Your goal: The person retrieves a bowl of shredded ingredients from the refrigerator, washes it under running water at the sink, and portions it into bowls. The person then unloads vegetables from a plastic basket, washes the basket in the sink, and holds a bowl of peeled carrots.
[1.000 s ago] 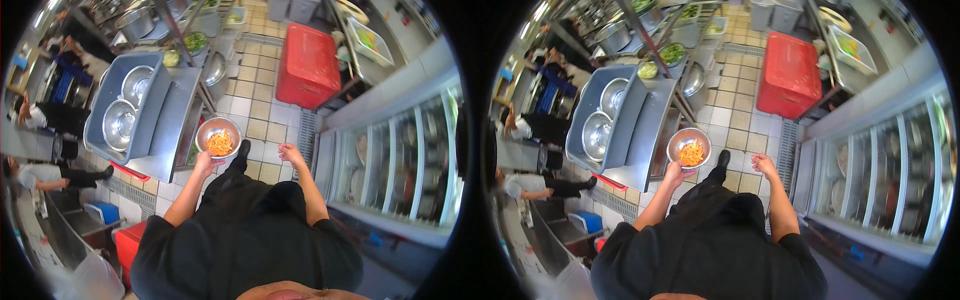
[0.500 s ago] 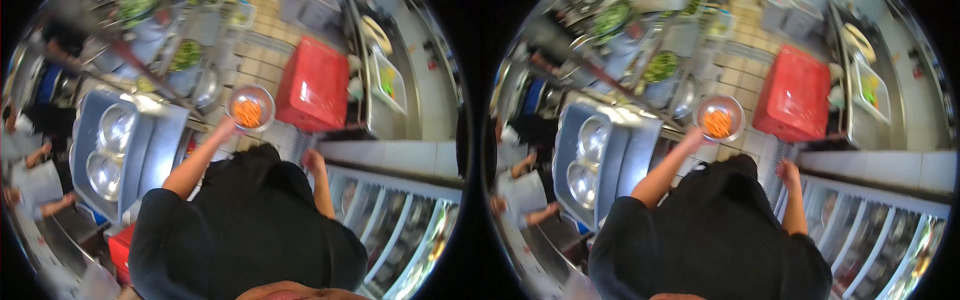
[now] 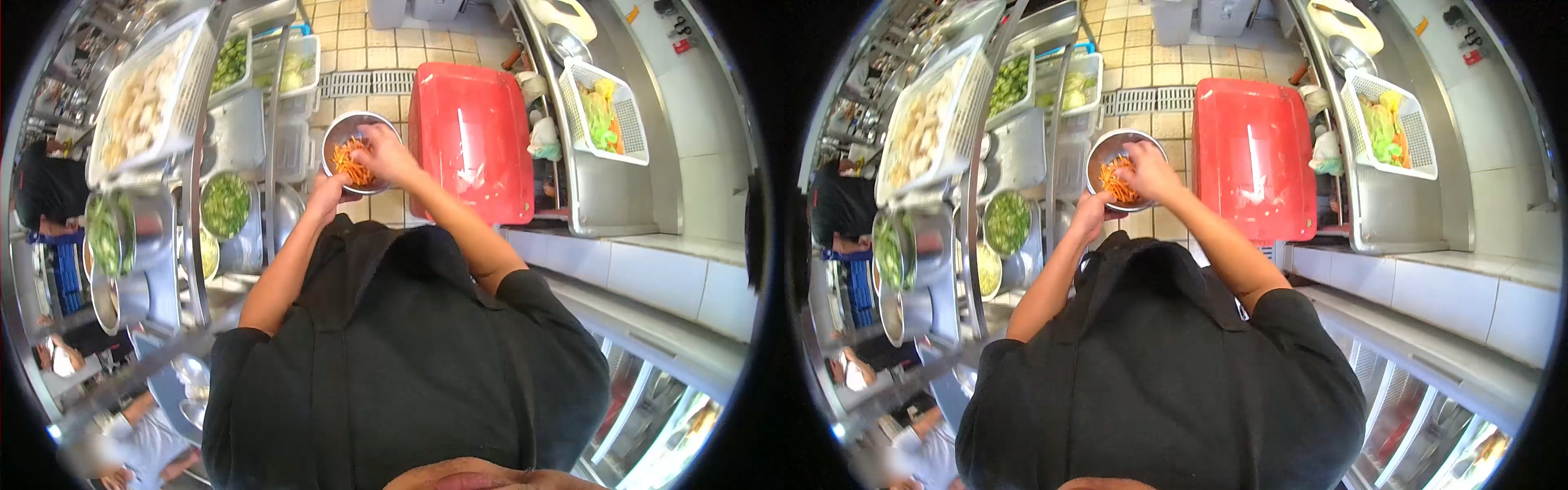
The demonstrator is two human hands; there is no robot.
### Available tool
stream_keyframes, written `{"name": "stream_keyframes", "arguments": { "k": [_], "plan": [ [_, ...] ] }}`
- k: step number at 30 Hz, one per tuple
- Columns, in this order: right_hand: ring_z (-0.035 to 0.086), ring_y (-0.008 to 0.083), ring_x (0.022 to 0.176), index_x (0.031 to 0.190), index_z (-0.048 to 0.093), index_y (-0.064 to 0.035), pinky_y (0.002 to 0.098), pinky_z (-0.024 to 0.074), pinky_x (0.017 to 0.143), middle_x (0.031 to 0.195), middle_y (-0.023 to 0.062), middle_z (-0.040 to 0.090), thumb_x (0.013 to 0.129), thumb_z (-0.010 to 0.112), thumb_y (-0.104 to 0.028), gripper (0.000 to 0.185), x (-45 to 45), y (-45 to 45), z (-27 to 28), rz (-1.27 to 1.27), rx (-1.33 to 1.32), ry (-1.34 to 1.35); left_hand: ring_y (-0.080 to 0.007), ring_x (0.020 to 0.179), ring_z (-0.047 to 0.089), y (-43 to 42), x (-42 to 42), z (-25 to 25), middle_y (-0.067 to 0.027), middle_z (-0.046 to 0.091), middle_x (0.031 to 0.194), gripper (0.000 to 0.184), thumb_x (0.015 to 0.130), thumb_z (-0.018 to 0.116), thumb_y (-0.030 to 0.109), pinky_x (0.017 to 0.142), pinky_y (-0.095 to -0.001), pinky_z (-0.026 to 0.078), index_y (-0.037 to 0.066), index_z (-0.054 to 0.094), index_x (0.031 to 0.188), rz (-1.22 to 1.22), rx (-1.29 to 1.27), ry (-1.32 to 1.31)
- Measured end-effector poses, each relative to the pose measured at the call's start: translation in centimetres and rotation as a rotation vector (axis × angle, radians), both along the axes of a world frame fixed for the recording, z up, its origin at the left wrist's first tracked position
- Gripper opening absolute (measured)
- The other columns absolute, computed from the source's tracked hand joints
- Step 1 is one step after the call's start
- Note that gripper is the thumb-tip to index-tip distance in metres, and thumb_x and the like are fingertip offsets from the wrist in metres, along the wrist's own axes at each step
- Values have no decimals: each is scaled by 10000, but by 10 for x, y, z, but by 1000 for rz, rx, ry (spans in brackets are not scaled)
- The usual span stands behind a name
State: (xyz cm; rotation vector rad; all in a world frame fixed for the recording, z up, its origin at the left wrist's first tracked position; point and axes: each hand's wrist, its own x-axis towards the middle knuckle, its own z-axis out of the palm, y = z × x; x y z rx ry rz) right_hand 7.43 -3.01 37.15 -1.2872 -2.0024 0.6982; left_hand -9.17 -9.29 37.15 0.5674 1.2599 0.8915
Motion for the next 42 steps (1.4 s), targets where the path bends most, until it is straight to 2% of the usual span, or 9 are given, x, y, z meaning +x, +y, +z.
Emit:
{"name": "stream_keyframes", "arguments": {
  "k": [6,10,14,18,27,30,32,36,42],
  "plan": [
    [560,380,970,941,656,-60,468,474,814,1011,184,590,806,667,-372,341,-12,120,-44,85,-69,-127,-243,754,673,162,2,-34,-98,649,947,436,773,556,77,540,-398,588,74,517,1207,-211,10,71],
    [593,348,883,834,681,-44,451,473,795,831,146,625,831,648,-344,302,10,196,-48,157,-168,-190,-281,699,682,268,5,-41,-158,665,861,308,719,553,24,602,-440,604,-32,596,1018,-358,-122,28],
    [544,324,1070,1019,677,-105,461,426,913,1126,127,600,825,633,-312,287,31,257,-27,-154,-96,-154,-274,692,679,361,28,-33,-164,661,844,276,741,558,49,613,-443,595,-60,593,992,-454,-82,56],
    [509,311,1133,1091,670,-131,453,396,953,1217,120,559,814,637,-311,332,49,318,-34,-401,-34,-155,-243,702,673,454,61,-33,-143,616,962,614,734,548,12,487,-378,569,54,344,1313,-676,-30,76],
    [524,294,1016,1030,717,-150,414,407,861,1062,95,579,820,646,-349,298,96,541,-45,-472,-94,-33,-307,841,654,679,135,-1,-198,585,1084,659,693,487,-37,534,-393,580,73,367,1331,-639,39,310],
    [528,267,982,985,728,-158,400,407,838,1027,58,590,814,648,-325,251,116,640,-19,-472,26,-34,-324,872,661,774,149,20,-244,583,1151,803,717,521,-12,588,-405,583,84,239,1464,-659,186,366],
    [522,273,974,910,718,-149,411,396,833,987,63,584,786,656,-318,219,127,705,5,-499,234,73,-329,1004,628,841,152,16,-267,557,1226,840,727,539,-2,793,-393,547,50,190,1489,-626,508,484],
    [534,273,940,820,682,-122,411,402,829,921,54,587,731,666,-256,162,153,830,65,-533,550,177,-337,1117,580,940,186,96,-269,540,1270,793,758,524,-19,951,-360,457,30,213,1485,-490,886,575],
    [535,295,896,764,655,-109,425,408,773,878,77,575,702,661,-241,146,199,1035,99,-568,876,176,-350,1391,287,1104,242,166,-245,321,1473,807,739,548,-28,1139,-395,243,-7,219,1476,-443,1446,823]
  ]
}}
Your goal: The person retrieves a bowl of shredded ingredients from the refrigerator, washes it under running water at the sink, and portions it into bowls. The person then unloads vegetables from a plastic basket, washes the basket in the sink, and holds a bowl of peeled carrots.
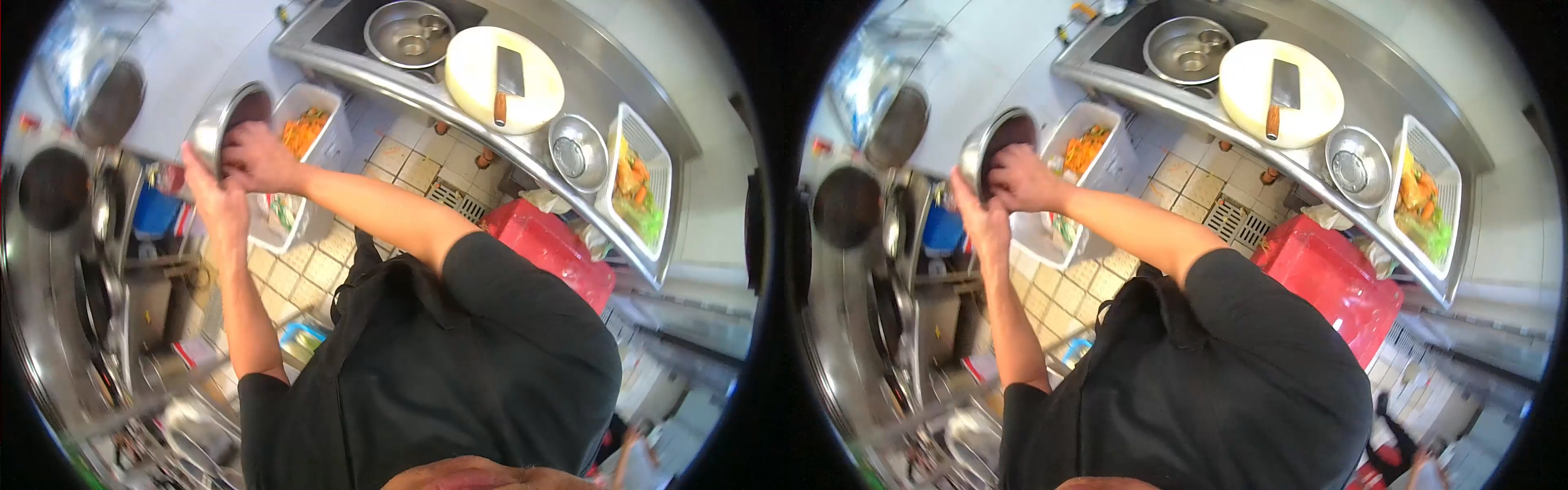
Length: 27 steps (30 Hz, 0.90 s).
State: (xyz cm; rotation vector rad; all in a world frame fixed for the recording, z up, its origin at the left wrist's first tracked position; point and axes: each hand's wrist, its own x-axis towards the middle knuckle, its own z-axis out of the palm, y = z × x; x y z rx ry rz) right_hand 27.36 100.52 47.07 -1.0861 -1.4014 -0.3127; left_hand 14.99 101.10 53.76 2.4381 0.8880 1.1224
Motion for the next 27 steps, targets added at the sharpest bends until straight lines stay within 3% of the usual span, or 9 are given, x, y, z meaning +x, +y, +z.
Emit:
{"name": "stream_keyframes", "arguments": {
  "k": [5,8,11,14,17,19,21,24,27],
  "plan": [
    [557,311,964,822,689,-117,436,434,868,929,105,593,779,655,-290,182,61,144,-52,-341,-334,-252,-413,1251,439,184,56,6,-194,364,1443,806,752,503,-49,908,-480,469,121,229,1490,209,315,244],
    [607,339,911,844,707,-92,446,477,812,913,148,644,826,625,-362,284,116,145,-85,-148,-620,111,-407,1194,490,282,73,-10,-167,375,1442,723,813,492,57,882,-512,465,144,243,1487,339,235,339],
    [651,394,811,856,717,-58,489,511,757,826,216,668,853,567,-472,441,163,71,-97,-274,-1153,330,-402,1216,476,311,91,-43,-171,375,1445,695,840,496,88,931,-504,433,130,244,1487,253,146,305],
    [656,360,875,819,711,-22,455,520,739,860,187,685,779,641,-319,308,197,-21,-190,-552,-1075,476,-388,1277,425,332,107,-105,-177,367,1459,682,832,480,60,999,-471,404,98,265,1478,149,66,411],
    [657,331,755,700,695,-11,439,513,677,786,159,686,714,659,-238,230,231,-124,-238,-380,-1673,250,-379,1337,357,327,131,-160,-225,364,1455,713,781,467,7,1094,-423,322,56,278,1468,18,-63,398],
    [659,325,745,740,704,-32,429,519,679,822,159,692,686,651,-201,185,243,-182,-267,-320,-1822,364,-398,1261,453,354,138,-219,-247,382,1425,698,749,445,-18,993,-451,459,-6,309,1433,-192,10,247],
    [664,329,788,867,713,-48,427,529,716,884,164,700,681,645,-194,245,244,-225,-274,-458,-1831,514,-381,1085,594,293,177,-172,-243,475,1318,630,740,435,-16,763,-438,595,-67,365,1364,-54,-980,123],
    [653,345,882,1054,686,-68,425,519,799,977,146,693,665,689,-209,414,225,-275,-310,-788,-1575,694,-344,913,663,307,223,-203,-216,549,1198,559,754,440,5,583,-396,619,-73,416,1307,63,-1342,133],
    [635,353,955,1043,689,-79,430,499,842,1074,133,670,633,751,-211,435,227,-300,-355,-553,-1828,522,-340,853,669,292,285,-201,-207,590,1118,532,759,478,16,601,-415,614,-46,443,1286,-187,-1346,63]
  ]
}}
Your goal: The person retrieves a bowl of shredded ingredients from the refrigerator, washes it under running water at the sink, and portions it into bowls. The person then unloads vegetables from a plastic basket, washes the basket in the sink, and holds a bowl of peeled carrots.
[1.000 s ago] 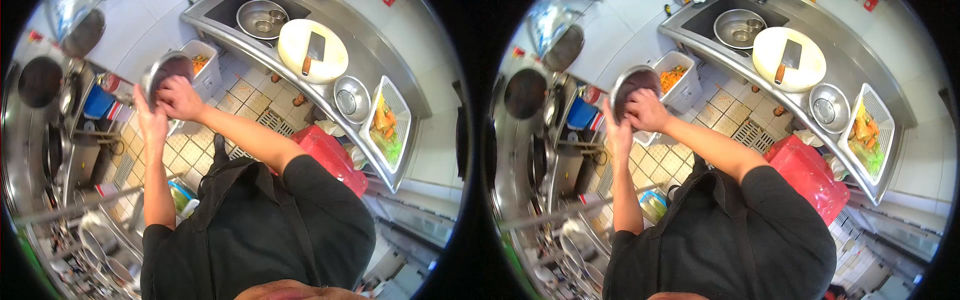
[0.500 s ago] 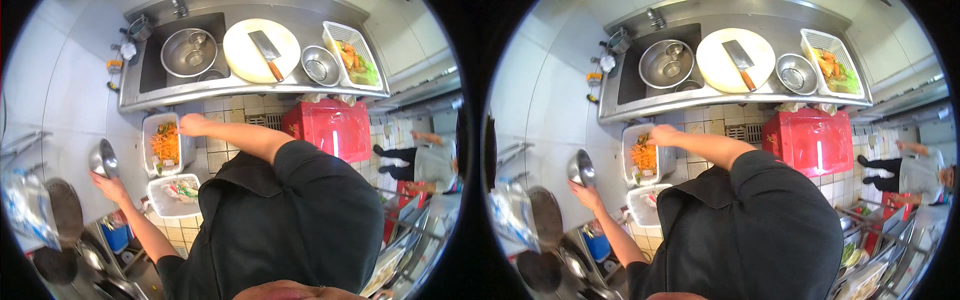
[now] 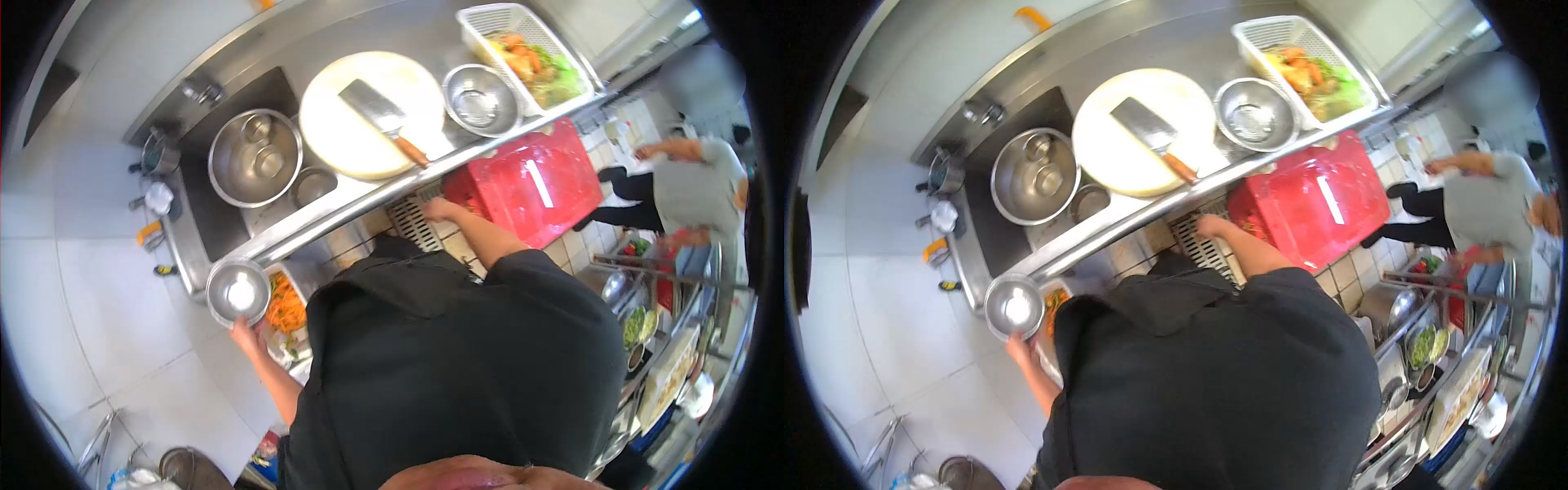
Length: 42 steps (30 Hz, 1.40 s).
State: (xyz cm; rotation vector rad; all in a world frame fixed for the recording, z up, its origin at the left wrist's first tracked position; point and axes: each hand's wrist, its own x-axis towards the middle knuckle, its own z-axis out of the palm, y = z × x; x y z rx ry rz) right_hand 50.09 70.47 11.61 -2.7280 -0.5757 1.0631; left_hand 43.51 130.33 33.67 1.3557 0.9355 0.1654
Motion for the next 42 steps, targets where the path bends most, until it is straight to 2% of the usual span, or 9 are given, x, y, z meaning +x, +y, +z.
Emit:
{"name": "stream_keyframes", "arguments": {
  "k": [3,5,9,15,19,22,26,32,42],
  "plan": [
    [665,287,843,961,699,-79,430,516,715,936,108,690,678,765,-208,318,-21,-24,-33,290,104,-223,-286,715,650,-17,80,19,-161,597,946,366,781,515,56,520,-404,598,-55,494,1129,-220,89,-47],
    [657,203,767,955,681,-86,379,507,626,839,58,665,744,731,-209,249,-37,-4,14,-939,316,250,-304,658,649,-19,137,15,-196,599,931,360,777,510,49,511,-408,593,-65,485,1118,-290,50,67],
    [637,157,733,974,644,-107,317,493,595,820,26,640,809,679,-229,209,-61,7,87,-1434,569,353,-314,680,653,-23,238,-22,-182,580,972,392,768,511,49,525,-402,610,-92,486,1132,-475,-7,144],
    [644,181,741,1093,596,-99,344,519,609,923,45,648,914,578,-241,230,-70,-37,165,-2281,1266,-173,-349,760,658,-10,348,-126,-235,579,1061,413,863,529,116,551,-410,595,-98,446,1207,-590,-14,325],
    [632,176,781,1085,585,-90,336,539,684,928,59,640,933,579,-264,231,-49,-87,212,-2303,1212,-543,-417,965,631,-58,352,-73,-279,578,1124,549,854,646,201,734,-533,550,-128,443,1244,-412,214,434],
    [629,178,783,1078,583,-68,327,536,678,922,69,637,935,584,-282,257,-32,-115,231,-2305,1289,-664,-385,1164,544,-56,353,-103,-329,504,1284,700,806,724,225,1000,-417,421,-139,400,1308,-566,582,171],
    [625,183,804,1079,573,-50,331,539,678,942,85,623,933,591,-286,278,-10,-162,233,-2273,1390,-731,-270,976,598,-70,338,-120,-190,602,1103,613,821,689,112,827,-367,478,-82,410,1330,-792,401,78],
    [625,245,862,1135,541,6,344,543,646,1061,146,577,851,708,-269,430,42,-245,214,-2492,1384,-814,-152,843,600,-108,300,-35,-88,609,1018,427,885,589,72,621,-271,450,0,487,1294,-904,383,69],
    [634,311,814,1107,527,88,446,604,636,972,218,577,844,612,-27,299,65,-312,229,-2463,1443,-891,-149,856,629,-203,308,47,-93,599,1148,332,917,544,42,714,-262,502,-33,541,1241,-1124,359,-153]
  ]
}}
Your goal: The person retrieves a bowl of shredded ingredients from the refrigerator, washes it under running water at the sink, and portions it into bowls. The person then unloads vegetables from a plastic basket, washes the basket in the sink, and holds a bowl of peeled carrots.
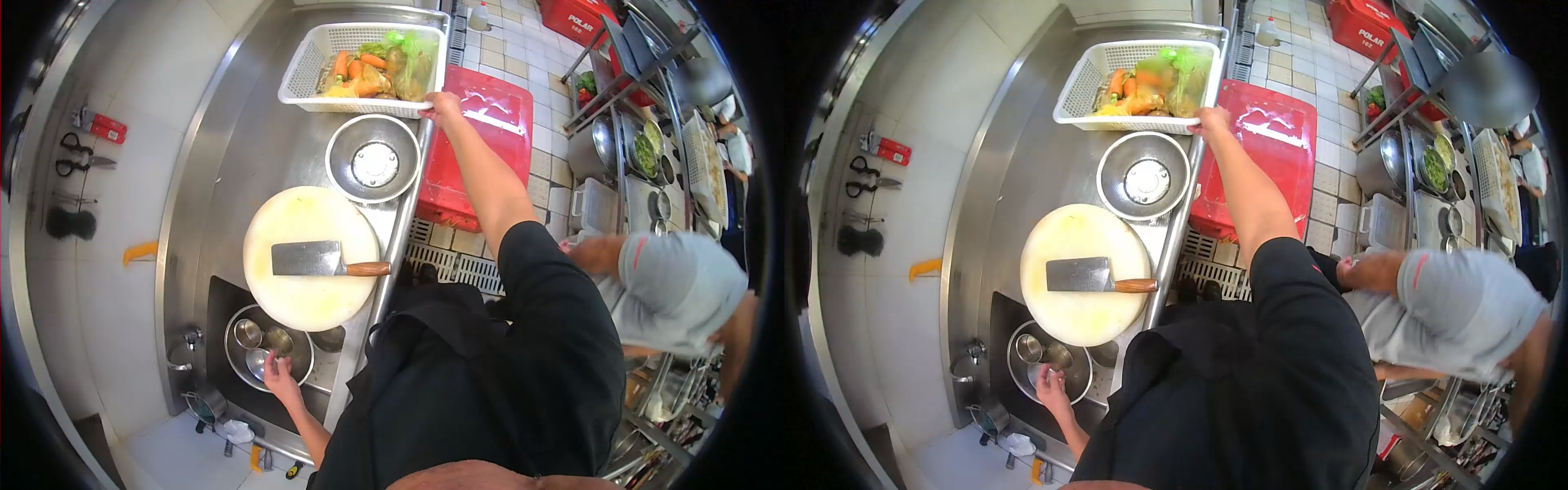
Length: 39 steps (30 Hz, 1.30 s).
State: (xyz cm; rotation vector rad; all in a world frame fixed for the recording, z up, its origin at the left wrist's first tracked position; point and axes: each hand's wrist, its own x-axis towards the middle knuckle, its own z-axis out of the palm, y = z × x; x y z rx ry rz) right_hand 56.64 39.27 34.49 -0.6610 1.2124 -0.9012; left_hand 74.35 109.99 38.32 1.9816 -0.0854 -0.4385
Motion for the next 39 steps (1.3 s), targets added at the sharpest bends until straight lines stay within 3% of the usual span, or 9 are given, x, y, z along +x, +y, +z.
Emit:
{"name": "stream_keyframes", "arguments": {
  "k": [3,12,21,23,25,29,31,36,39],
  "plan": [
    [635,371,844,1037,518,131,515,602,619,999,262,578,815,589,29,254,-20,-26,15,-75,-66,-174,-147,875,623,-51,26,20,-95,614,1111,325,921,539,34,756,-266,499,-42,541,1238,-207,-7,-136],
    [643,388,809,1025,515,85,593,595,622,959,217,573,774,590,13,272,-71,-29,8,-119,-151,63,-144,919,626,-202,66,52,-100,635,1112,306,924,545,10,832,-260,479,-50,558,1224,-537,-186,-105],
    [636,358,859,1078,488,35,578,579,736,987,184,581,798,583,-15,300,-92,-7,7,-69,-106,16,-144,969,609,-347,34,52,-85,634,1133,307,908,572,36,890,-285,475,-21,579,1209,-846,-295,-150],
    [637,349,853,1097,491,40,568,582,742,985,181,578,793,584,-30,326,-88,7,26,-22,-37,120,-228,1054,601,-385,7,63,-146,609,1193,365,869,639,96,932,-330,457,-16,586,1213,-1084,-318,-106],
    [647,358,820,1093,497,70,552,595,680,968,191,571,781,563,-22,332,-86,13,31,41,22,157,-333,1205,516,-419,-13,67,-212,547,1287,459,839,694,206,1023,-392,392,-15,580,1225,-1262,-294,-417],
    [645,387,822,1090,493,76,575,590,672,975,191,566,796,512,-3,305,-96,3,10,10,32,52,-392,1329,366,-495,39,27,-286,419,1391,626,816,714,326,1110,-439,278,-5,506,1305,-1003,-227,-739],
    [645,394,824,1102,490,66,592,585,676,984,185,568,811,500,-8,300,-101,11,9,-76,24,27,-404,1349,333,-522,85,11,-315,363,1417,779,817,705,361,1117,-454,264,-41,366,1392,-846,48,-910],
    [647,399,833,1180,490,32,627,569,682,1042,206,577,840,478,-14,343,-106,35,-2,-279,-1,-94,-453,1362,274,-572,133,-40,-342,270,1450,945,822,687,405,1107,-486,267,-134,191,1420,-942,219,-181],
    [645,392,834,1185,499,24,603,580,660,1028,208,572,799,466,37,388,-91,48,18,-201,-57,-125,-446,1369,265,-556,72,-4,-345,251,1456,930,815,692,422,1110,-467,268,-103,228,1427,-653,102,-895]
  ]
}}
